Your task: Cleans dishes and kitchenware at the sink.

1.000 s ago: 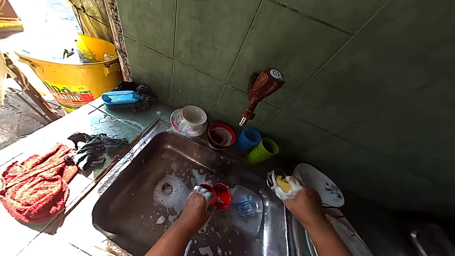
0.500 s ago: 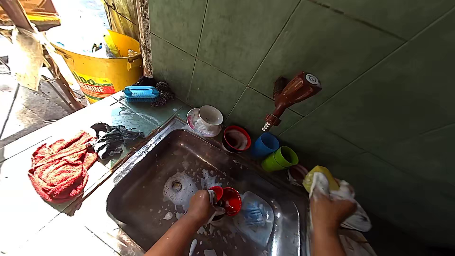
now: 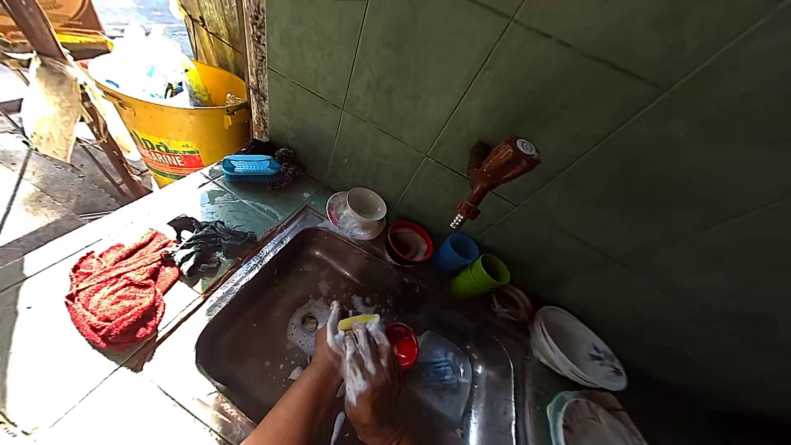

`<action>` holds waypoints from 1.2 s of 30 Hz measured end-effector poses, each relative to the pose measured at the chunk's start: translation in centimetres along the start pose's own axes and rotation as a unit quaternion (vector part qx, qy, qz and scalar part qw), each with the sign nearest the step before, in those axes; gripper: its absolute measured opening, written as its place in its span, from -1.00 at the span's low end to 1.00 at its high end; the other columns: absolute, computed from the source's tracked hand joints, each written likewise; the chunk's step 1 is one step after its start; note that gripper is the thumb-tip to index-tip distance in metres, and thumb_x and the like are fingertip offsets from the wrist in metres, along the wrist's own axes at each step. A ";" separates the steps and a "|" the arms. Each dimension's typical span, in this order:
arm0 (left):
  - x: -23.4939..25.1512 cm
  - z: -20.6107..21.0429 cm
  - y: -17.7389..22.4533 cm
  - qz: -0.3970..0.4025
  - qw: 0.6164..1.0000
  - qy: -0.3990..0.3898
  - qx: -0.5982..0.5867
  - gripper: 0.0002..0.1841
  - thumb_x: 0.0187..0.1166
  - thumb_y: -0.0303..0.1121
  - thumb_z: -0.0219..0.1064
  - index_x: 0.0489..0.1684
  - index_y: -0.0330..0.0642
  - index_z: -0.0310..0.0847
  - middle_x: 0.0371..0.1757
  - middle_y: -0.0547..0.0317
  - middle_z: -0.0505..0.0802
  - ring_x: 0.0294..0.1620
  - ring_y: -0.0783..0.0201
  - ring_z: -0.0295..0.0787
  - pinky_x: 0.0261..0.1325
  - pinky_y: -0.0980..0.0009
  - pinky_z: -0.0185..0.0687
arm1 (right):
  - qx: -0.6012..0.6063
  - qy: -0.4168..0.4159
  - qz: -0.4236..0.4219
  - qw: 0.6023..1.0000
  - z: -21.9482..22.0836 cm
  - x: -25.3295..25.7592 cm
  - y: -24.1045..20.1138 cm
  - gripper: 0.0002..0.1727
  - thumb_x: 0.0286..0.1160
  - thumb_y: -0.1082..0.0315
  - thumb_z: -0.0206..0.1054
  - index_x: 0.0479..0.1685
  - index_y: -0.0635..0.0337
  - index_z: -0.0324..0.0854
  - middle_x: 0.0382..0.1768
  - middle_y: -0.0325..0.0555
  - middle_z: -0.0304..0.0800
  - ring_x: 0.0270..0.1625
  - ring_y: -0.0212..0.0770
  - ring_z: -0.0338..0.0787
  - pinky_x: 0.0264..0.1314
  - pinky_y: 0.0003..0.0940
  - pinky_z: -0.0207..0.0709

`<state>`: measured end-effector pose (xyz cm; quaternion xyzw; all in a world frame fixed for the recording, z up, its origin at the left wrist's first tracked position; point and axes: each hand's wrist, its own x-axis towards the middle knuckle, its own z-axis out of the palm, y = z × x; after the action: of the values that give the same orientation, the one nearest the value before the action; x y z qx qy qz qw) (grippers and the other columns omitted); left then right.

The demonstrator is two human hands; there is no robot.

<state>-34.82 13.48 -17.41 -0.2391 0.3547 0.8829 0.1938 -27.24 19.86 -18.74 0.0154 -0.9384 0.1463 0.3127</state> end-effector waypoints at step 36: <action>-1.3 0.7 -1.7 -0.016 0.927 -0.226 0.298 -0.52 0.90 -0.11 -0.17 0.40 -0.26 0.51 0.17 0.04 0.78 0.17 0.32 0.72 0.28 0.35 0.62 | 0.121 -0.236 0.081 0.961 -6.7 3.6 4.9 -0.61 0.23 0.36 0.50 0.02 0.47 0.77 -0.04 0.19 0.90 0.10 0.10 0.89 0.22 0.08 0.72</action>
<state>-33.11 14.90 -17.21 0.0304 0.5447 0.7638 0.3449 -26.89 26.71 -12.82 0.0109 -0.9589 0.2758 0.0656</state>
